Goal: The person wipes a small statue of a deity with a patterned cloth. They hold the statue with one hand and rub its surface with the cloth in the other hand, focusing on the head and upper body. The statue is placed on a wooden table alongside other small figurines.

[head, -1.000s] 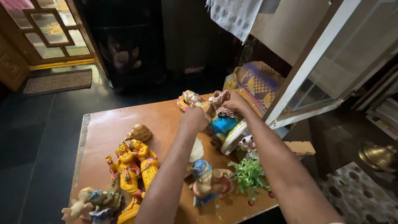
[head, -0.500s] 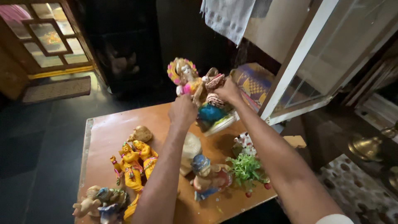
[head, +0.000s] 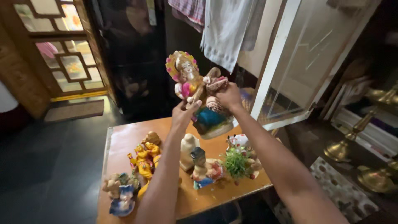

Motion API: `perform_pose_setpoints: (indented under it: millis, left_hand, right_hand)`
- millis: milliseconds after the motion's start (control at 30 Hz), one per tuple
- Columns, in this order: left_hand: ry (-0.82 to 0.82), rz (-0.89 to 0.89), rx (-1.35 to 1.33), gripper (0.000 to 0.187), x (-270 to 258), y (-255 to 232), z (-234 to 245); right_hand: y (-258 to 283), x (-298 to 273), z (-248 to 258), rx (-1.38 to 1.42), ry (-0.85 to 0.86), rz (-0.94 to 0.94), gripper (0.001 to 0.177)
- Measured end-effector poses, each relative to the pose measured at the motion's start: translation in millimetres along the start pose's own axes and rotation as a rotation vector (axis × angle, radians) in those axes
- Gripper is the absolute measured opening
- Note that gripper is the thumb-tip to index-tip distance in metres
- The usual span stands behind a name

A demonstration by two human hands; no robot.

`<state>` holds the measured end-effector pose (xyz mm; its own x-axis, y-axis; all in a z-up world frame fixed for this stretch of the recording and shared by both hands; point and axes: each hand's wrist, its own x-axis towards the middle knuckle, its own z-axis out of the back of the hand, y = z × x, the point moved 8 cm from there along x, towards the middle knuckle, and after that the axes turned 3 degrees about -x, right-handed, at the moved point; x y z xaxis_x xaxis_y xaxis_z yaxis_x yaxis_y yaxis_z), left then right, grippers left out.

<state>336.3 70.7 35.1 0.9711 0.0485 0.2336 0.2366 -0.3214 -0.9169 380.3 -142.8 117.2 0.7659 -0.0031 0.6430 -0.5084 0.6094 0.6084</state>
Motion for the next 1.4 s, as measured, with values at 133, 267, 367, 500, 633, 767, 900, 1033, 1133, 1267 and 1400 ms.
perform_pose_setpoints:
  millis: [133, 267, 367, 500, 633, 767, 900, 1033, 1133, 1267, 1400]
  left_hand:
    - [-0.011, -0.069, -0.037, 0.059, -49, -41, -23]
    - [0.041, -0.234, -0.116, 0.072, -90, -78, -46]
    - [0.098, -0.328, -0.132, 0.066, -118, -101, -61]
    - [0.093, -0.318, 0.003, 0.063, -158, -125, -68]
    - [0.135, -0.318, 0.078, 0.062, -202, -138, -76]
    - [0.086, -0.185, 0.152, 0.066, -246, -123, -71]
    - [0.104, -0.250, 0.139, 0.075, -276, -108, -72]
    - [0.211, -0.295, 0.211, 0.078, -286, -100, -72]
    - [0.328, -0.339, -0.036, 0.088, -298, -107, -72]
    - [0.331, -0.252, 0.019, 0.095, -310, -91, -64]
    - [0.284, -0.169, 0.045, 0.097, -316, -50, -48]
  right_hand:
    - [34, -20, 37, -0.170, 0.018, -0.113, 0.031]
    - [78, -51, 76, 0.104, -0.009, -0.092, 0.024]
    - [103, -74, 87, 0.481, 0.038, -0.087, 0.017]
    - [134, -98, 116, 0.315, 0.020, 0.060, 0.016]
    - [137, -140, 133, 0.438, 0.041, -0.121, 0.017]
    - [149, -183, 157, 0.304, 0.080, -0.162, 0.018]
    - [147, -223, 165, 0.427, 0.070, -0.070, 0.023]
    - [123, -247, 166, 0.560, 0.067, -0.101, 0.020]
    - [142, -268, 166, 0.563, 0.106, -0.013, 0.018]
    - [145, -299, 156, 0.631, 0.220, -0.075, 0.017]
    - [101, -320, 131, 0.628, 0.166, -0.211, 0.021]
